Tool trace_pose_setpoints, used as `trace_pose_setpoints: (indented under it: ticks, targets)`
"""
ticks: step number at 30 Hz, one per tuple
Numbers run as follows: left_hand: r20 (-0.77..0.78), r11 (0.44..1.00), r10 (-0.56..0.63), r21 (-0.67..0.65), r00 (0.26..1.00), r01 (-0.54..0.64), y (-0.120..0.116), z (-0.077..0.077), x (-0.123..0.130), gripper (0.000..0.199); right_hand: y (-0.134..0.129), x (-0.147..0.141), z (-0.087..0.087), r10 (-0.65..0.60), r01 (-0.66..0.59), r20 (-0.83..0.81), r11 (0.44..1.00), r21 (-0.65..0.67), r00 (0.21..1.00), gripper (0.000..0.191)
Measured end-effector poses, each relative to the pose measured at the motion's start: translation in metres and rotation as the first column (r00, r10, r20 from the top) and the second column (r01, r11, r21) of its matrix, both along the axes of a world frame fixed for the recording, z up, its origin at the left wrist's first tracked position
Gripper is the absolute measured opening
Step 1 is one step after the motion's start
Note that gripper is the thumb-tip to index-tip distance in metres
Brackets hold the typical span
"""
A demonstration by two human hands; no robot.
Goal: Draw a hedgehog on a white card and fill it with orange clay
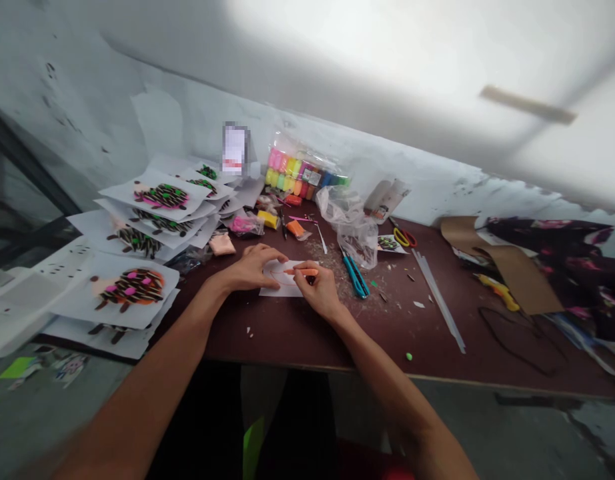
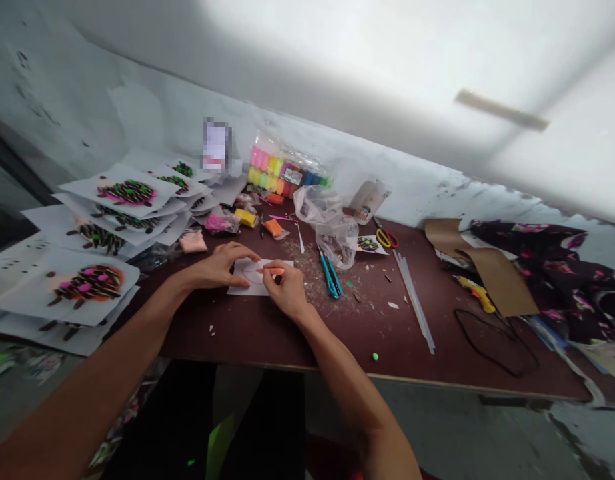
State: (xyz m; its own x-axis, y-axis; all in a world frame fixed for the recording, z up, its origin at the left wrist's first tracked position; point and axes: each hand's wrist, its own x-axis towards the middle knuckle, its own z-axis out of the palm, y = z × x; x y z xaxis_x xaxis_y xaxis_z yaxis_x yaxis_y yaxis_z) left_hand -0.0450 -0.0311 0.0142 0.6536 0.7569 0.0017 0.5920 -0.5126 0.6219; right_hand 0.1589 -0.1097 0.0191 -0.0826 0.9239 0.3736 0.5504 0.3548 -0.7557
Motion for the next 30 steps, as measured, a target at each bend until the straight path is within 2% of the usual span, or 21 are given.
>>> trace_pose_setpoints:
  ticks: [30]
  targets:
    - [-0.018,1.000,-0.018,0.001,1.000,0.018,0.0003,0.0010,0.0004,0.061,-0.0003,-0.0018,0.0013,0.001,-0.001,0.036,1.000,-0.015,0.999,0.019]
